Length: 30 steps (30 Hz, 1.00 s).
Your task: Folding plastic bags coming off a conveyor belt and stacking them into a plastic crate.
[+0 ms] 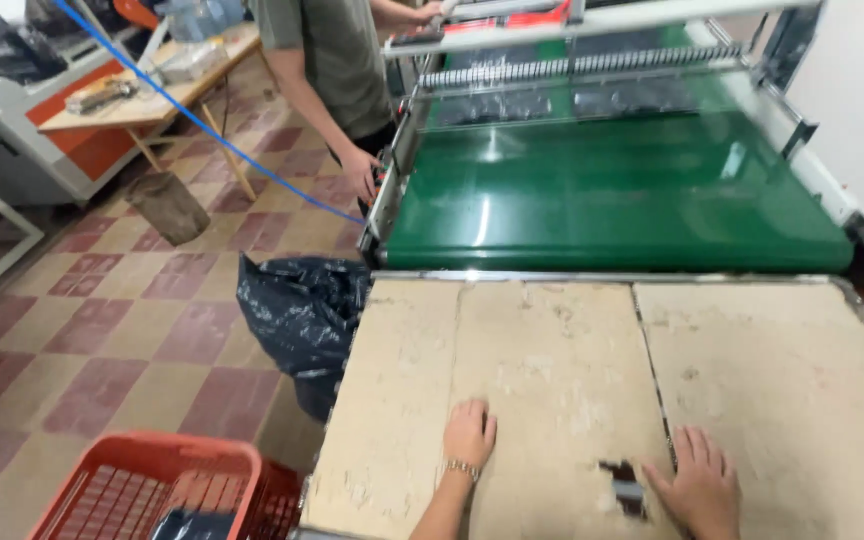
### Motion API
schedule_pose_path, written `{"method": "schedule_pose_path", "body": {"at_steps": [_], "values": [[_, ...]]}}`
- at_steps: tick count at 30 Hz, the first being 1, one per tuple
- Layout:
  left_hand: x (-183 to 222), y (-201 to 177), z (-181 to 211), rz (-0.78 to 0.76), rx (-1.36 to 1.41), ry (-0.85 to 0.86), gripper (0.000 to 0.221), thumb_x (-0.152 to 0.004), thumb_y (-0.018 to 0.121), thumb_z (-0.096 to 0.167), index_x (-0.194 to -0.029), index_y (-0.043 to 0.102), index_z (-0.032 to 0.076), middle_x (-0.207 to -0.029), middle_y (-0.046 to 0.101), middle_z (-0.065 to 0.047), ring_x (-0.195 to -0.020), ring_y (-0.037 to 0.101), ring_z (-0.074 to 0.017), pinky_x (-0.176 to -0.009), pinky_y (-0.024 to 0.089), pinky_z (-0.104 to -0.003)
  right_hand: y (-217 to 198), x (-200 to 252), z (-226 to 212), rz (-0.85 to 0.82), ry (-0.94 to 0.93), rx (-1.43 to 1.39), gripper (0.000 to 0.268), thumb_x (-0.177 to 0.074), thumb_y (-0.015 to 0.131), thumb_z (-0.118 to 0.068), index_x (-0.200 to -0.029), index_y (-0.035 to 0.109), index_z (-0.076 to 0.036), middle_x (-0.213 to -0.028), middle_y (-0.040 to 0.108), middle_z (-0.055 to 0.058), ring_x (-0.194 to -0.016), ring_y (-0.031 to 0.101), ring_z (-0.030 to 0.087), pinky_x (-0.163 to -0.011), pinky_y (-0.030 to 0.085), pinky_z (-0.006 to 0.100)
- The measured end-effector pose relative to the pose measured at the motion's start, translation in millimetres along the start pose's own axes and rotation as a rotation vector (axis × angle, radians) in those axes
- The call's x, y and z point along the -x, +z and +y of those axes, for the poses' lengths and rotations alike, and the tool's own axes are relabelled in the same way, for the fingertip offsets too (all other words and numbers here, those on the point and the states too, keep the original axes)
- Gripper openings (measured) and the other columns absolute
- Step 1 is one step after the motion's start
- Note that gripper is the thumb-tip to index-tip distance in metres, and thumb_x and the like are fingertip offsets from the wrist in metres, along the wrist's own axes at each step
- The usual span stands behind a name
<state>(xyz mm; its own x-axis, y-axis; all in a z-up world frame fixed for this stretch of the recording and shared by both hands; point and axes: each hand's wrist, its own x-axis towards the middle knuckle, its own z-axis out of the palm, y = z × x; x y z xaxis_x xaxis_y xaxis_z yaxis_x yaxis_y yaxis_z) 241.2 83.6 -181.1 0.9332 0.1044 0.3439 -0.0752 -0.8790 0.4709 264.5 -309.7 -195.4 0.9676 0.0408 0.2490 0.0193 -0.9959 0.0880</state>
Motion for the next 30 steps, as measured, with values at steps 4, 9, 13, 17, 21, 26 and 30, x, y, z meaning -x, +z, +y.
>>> {"method": "schedule_pose_path", "body": {"at_steps": [4, 9, 13, 17, 21, 26, 30], "values": [[4.3, 3.6, -8.2, 0.034, 0.046, 0.012, 0.016, -0.092, 0.057, 0.028, -0.092, 0.056, 0.012, -0.087, 0.058, -0.010, -0.085, 0.052, -0.0320, -0.077, 0.044, -0.044, -20.5, -7.8, -7.0, -0.412, 0.079, 0.049, 0.096, -0.080, 0.023, -0.087, -0.157, 0.022, -0.028, -0.165, 0.024, -0.009, -0.153, 0.024, 0.012, -0.124, 0.025, 0.039], [1.6, 0.3, -4.2, -0.025, 0.073, -0.079, 0.012, -0.090, 0.055, 0.025, -0.087, 0.057, 0.014, -0.086, 0.060, -0.009, -0.088, 0.053, -0.0304, -0.076, 0.045, -0.044, -3.1, -7.5, -11.4, -0.280, 0.168, 0.119, 0.096, -0.072, 0.029, -0.093, -0.150, 0.038, -0.039, -0.158, 0.040, -0.020, -0.147, 0.039, 0.004, -0.121, 0.035, 0.031], [-1.4, 5.9, -8.0, 0.019, 0.062, -0.032, 0.008, -0.089, 0.056, 0.023, -0.088, 0.055, 0.015, -0.086, 0.058, -0.007, -0.085, 0.051, -0.0295, -0.076, 0.045, -0.043, 21.5, -15.4, -7.4, -0.296, 0.194, 0.081, 0.093, -0.072, 0.039, -0.091, -0.150, 0.037, -0.041, -0.159, 0.037, -0.020, -0.146, 0.038, 0.004, -0.124, 0.029, 0.032], [0.3, 8.9, -8.9, 0.010, 0.072, -0.041, 0.009, -0.091, 0.056, 0.023, -0.089, 0.055, 0.014, -0.086, 0.059, -0.008, -0.085, 0.052, -0.0304, -0.075, 0.044, -0.045, 35.9, -15.5, -4.6, -0.289, 0.196, 0.113, 0.100, -0.069, 0.034, -0.095, -0.153, 0.029, -0.041, -0.161, 0.031, -0.019, -0.147, 0.036, 0.006, -0.125, 0.027, 0.035], [3.9, 13.1, -11.7, 0.031, 0.067, -0.042, 0.009, -0.090, 0.056, 0.023, -0.088, 0.055, 0.014, -0.086, 0.059, -0.008, -0.084, 0.051, -0.0319, -0.075, 0.044, -0.046, 1.9, -19.2, -7.5, -0.496, 0.193, 0.028, 0.098, -0.076, 0.025, -0.091, -0.157, 0.022, -0.036, -0.164, 0.024, -0.016, -0.151, 0.027, 0.009, -0.125, 0.023, 0.037], [5.3, 11.8, -11.8, 0.056, 0.064, -0.003, 0.008, -0.089, 0.057, 0.020, -0.087, 0.055, 0.013, -0.082, 0.058, -0.009, -0.081, 0.050, -0.0321, -0.073, 0.043, -0.045, 8.6, -8.9, -2.5, -0.329, 0.113, 0.059, 0.096, -0.077, 0.025, -0.089, -0.154, 0.030, -0.033, -0.162, 0.032, -0.012, -0.150, 0.032, 0.010, -0.122, 0.030, 0.038], [3.7, 6.3, -7.6, 0.061, 0.076, 0.014, 0.008, -0.090, 0.056, 0.019, -0.087, 0.054, 0.012, -0.082, 0.058, -0.010, -0.081, 0.050, -0.0321, -0.075, 0.043, -0.044, -0.1, -7.9, -1.9, -0.300, 0.090, 0.020, 0.096, -0.077, 0.029, -0.088, -0.154, 0.032, -0.030, -0.163, 0.032, -0.010, -0.150, 0.032, 0.012, -0.122, 0.030, 0.039]]}}
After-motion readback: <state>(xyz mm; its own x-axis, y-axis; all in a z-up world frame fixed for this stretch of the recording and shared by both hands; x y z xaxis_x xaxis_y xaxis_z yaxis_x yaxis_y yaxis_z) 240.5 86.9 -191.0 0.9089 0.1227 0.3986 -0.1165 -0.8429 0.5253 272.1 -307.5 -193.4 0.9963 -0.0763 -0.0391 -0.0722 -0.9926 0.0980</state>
